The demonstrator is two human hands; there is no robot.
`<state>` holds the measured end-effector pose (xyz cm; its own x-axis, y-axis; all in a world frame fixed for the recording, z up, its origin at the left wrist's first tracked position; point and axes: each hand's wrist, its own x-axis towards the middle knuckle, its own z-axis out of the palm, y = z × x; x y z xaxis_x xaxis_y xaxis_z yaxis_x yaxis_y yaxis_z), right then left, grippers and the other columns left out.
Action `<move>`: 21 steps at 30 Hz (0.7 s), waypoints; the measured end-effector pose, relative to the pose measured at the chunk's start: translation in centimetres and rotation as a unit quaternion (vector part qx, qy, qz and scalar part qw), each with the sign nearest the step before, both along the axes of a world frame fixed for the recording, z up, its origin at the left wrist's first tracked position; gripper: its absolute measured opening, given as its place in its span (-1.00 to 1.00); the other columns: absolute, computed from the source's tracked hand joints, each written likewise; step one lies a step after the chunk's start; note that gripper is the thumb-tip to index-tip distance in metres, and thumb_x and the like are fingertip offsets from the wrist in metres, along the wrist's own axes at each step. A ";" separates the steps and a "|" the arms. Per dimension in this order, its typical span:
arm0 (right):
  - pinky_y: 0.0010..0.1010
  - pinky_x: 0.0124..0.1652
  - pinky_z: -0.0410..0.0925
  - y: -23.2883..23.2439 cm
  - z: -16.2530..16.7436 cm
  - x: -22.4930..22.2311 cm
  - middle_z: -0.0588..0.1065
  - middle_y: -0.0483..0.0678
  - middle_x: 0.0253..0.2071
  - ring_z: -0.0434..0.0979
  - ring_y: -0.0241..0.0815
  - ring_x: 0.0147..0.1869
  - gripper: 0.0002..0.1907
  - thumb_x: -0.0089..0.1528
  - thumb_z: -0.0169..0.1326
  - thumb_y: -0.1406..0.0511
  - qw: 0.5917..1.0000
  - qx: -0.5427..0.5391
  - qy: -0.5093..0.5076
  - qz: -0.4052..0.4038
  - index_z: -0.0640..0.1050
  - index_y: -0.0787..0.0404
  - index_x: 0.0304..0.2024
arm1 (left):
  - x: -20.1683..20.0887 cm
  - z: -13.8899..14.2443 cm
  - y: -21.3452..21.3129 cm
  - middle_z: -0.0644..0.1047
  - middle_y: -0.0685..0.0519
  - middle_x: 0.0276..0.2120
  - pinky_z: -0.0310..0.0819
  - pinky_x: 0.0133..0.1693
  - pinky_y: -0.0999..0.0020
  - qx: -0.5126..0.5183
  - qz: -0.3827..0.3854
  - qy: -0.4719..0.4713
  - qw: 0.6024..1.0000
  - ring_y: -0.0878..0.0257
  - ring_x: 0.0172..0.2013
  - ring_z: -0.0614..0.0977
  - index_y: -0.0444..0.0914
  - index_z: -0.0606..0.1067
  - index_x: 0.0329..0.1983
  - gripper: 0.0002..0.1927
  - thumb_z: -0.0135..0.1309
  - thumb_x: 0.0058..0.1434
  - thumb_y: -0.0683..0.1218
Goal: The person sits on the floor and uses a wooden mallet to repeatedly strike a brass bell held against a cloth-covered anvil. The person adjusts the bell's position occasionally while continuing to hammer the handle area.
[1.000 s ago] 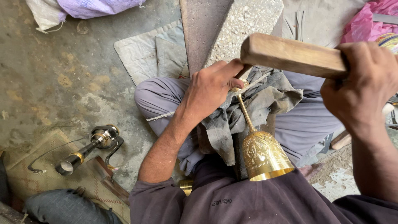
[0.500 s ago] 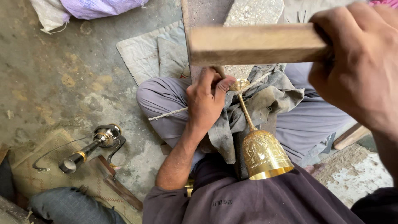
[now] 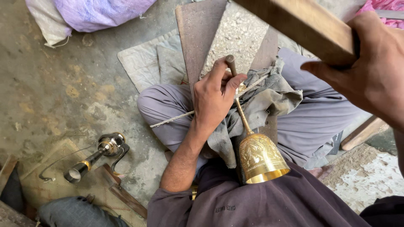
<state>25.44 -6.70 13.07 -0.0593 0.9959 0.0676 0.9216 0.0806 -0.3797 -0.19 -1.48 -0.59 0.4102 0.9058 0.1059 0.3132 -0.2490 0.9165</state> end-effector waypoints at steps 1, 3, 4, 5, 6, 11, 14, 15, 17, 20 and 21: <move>-0.30 -0.30 0.43 -0.1 -0.2 0.4 0.46 0.19 -0.25 0.53 -0.04 -0.23 -0.41 0.13 0.41 0.35 1.000 -0.011 0.026 -0.013 0.38 0.54 0.03 | 0.0 0.3 0.1 0.64 0.05 -0.39 0.56 -0.39 0.31 0.013 -0.005 0.003 1.000 0.25 -0.44 0.70 -0.21 0.44 0.15 -0.60 0.17 0.37 0.07; -0.26 -0.20 0.45 -0.4 -0.2 0.8 0.45 0.25 -0.18 0.54 0.02 -0.15 -0.39 0.11 0.37 0.40 0.999 0.017 0.037 -0.011 0.37 0.56 0.09 | -0.1 0.8 0.3 0.63 0.04 -0.36 0.56 -0.34 0.28 0.039 -0.017 0.007 0.999 0.21 -0.38 0.70 -0.20 0.42 0.21 -0.58 0.16 0.41 0.08; -0.23 -0.12 0.47 -0.5 -0.1 0.9 0.45 0.29 -0.13 0.55 0.07 -0.10 -0.43 0.14 0.35 0.44 0.998 0.053 0.021 0.005 0.39 0.56 0.11 | -0.1 1.0 0.5 0.63 0.04 -0.35 0.55 -0.35 0.27 0.046 -0.030 0.014 0.998 0.20 -0.38 0.70 -0.19 0.42 0.22 -0.59 0.15 0.41 0.07; -0.21 -0.09 0.46 -0.5 0.0 0.8 0.46 0.30 -0.12 0.55 0.09 -0.07 -0.48 0.16 0.35 0.46 0.998 0.062 0.008 0.006 0.42 0.54 0.09 | -0.1 1.0 0.6 0.63 0.04 -0.34 0.55 -0.35 0.26 0.050 -0.042 0.021 0.998 0.20 -0.37 0.70 -0.19 0.42 0.22 -0.59 0.15 0.42 0.07; -0.18 -0.06 0.46 -0.5 0.1 0.7 0.47 0.30 -0.11 0.55 0.11 -0.05 -0.53 0.19 0.34 0.49 0.997 0.071 -0.005 0.007 0.44 0.52 0.07 | -0.1 1.1 0.6 0.63 0.04 -0.33 0.54 -0.35 0.26 0.053 -0.053 0.028 0.997 0.19 -0.36 0.70 -0.19 0.42 0.23 -0.59 0.15 0.42 0.06; -0.32 0.03 0.43 0.4 -1.6 -0.1 0.49 -0.08 -0.13 0.54 -0.19 -0.02 -0.73 0.28 0.18 0.34 0.952 -0.036 0.284 -0.105 0.45 0.25 0.00 | 0.1 0.8 0.3 0.60 0.01 -0.34 0.52 -0.32 0.21 0.062 -0.020 0.037 0.997 0.12 -0.36 0.68 -0.19 0.43 0.19 -0.62 0.18 0.42 0.05; -0.11 -0.15 0.38 1.2 -2.8 1.0 0.51 0.05 -0.28 0.52 0.02 -0.28 -0.69 0.09 0.25 0.45 0.991 -0.022 -0.131 0.029 0.53 0.30 -0.11 | 0.1 0.6 0.2 0.60 -0.01 -0.33 0.53 -0.33 0.22 0.081 -0.011 0.040 0.996 0.13 -0.38 0.67 -0.17 0.45 0.15 -0.66 0.19 0.42 0.04; -0.12 -0.17 0.38 1.3 -3.3 1.3 0.50 0.08 -0.29 0.52 0.04 -0.27 -0.72 0.12 0.22 0.44 0.995 -0.012 -0.098 0.015 0.52 0.30 -0.12 | 0.1 0.5 0.2 0.59 -0.01 -0.34 0.53 -0.33 0.22 0.090 -0.008 0.040 0.995 0.14 -0.39 0.66 -0.16 0.46 0.12 -0.67 0.20 0.41 0.05; -0.12 -0.20 0.38 1.6 -4.0 1.8 0.49 0.12 -0.31 0.53 0.10 -0.26 -0.76 0.14 0.19 0.43 0.999 -0.002 -0.046 -0.001 0.50 0.31 -0.14 | 0.0 0.5 0.2 0.58 0.00 -0.38 0.52 -0.33 0.21 0.066 -0.018 0.039 0.997 0.12 -0.40 0.65 -0.20 0.45 0.15 -0.64 0.18 0.41 0.04; -0.06 -0.22 0.37 2.2 -4.6 2.3 0.46 0.17 -0.37 0.49 0.22 -0.25 -0.71 0.08 0.16 0.42 0.999 -0.024 -0.022 0.001 0.48 0.31 -0.14 | 0.0 0.5 0.3 0.58 -0.01 -0.37 0.50 -0.34 0.20 0.081 -0.019 0.051 0.995 0.11 -0.37 0.66 -0.22 0.45 0.13 -0.64 0.17 0.42 0.06; -0.08 -0.21 0.37 2.4 -4.6 2.3 0.47 0.17 -0.36 0.51 0.20 -0.24 -0.76 0.12 0.16 0.43 0.999 -0.013 -0.033 0.000 0.48 0.29 -0.15 | 0.1 0.4 0.4 0.58 -0.02 -0.35 0.49 -0.35 0.20 0.095 -0.016 0.058 0.994 0.10 -0.36 0.66 -0.21 0.45 0.11 -0.65 0.18 0.42 0.07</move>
